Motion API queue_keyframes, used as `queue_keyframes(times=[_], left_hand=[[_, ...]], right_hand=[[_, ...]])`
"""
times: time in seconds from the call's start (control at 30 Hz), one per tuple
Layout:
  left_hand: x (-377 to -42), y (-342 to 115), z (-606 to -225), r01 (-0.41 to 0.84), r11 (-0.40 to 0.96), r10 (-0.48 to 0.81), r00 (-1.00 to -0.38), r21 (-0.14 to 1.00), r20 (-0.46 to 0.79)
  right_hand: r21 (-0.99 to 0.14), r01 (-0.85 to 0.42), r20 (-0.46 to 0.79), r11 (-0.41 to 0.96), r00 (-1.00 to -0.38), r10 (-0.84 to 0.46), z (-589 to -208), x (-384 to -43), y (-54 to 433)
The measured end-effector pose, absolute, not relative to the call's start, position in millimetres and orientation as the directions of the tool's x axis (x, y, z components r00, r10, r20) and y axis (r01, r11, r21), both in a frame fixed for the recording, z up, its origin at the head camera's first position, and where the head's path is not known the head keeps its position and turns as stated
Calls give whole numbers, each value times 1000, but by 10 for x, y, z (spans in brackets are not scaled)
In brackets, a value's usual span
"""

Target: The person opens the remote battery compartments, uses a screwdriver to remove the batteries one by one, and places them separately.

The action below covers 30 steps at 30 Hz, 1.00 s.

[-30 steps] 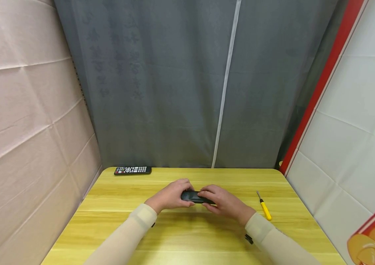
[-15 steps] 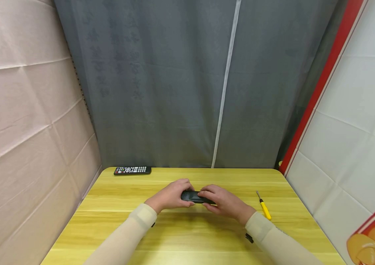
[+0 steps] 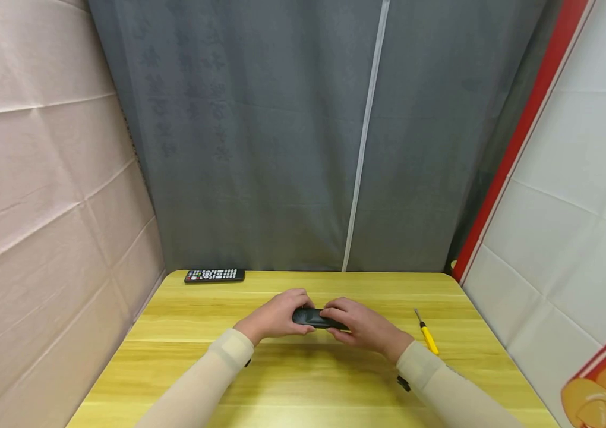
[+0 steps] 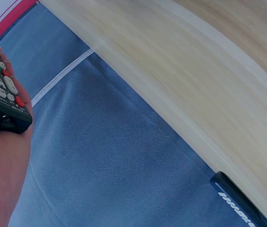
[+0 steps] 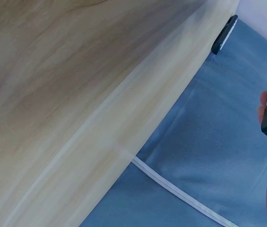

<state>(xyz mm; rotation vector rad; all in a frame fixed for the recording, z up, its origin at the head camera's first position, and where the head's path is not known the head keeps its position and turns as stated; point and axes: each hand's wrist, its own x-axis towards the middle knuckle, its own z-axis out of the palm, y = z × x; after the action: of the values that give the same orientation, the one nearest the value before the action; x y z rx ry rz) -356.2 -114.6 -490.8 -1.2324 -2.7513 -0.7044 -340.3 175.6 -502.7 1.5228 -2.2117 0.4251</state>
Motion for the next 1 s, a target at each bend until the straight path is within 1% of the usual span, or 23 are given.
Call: queue_keyframes(times=[0.37, 0.57, 0.8, 1.0], left_hand=[[-3544, -1131, -4904, 719, 577, 699, -680, 387, 220], [-3525, -1119, -4908, 718, 583, 699, -682, 379, 215], [-3517, -1113, -4912, 723, 585, 701, -678, 367, 220], [-3515, -1110, -4917, 728, 579, 705, -673, 367, 221]], right_hand=[[-14, -934, 484, 357, -318, -815, -5006, -3400, 1762], [-21, -927, 446, 374, -343, -827, -4984, -3395, 1755], [-20, -932, 440, 363, -334, -833, -4954, -3390, 1740], [-38, -930, 412, 367, -349, -842, -4923, -3379, 1726]])
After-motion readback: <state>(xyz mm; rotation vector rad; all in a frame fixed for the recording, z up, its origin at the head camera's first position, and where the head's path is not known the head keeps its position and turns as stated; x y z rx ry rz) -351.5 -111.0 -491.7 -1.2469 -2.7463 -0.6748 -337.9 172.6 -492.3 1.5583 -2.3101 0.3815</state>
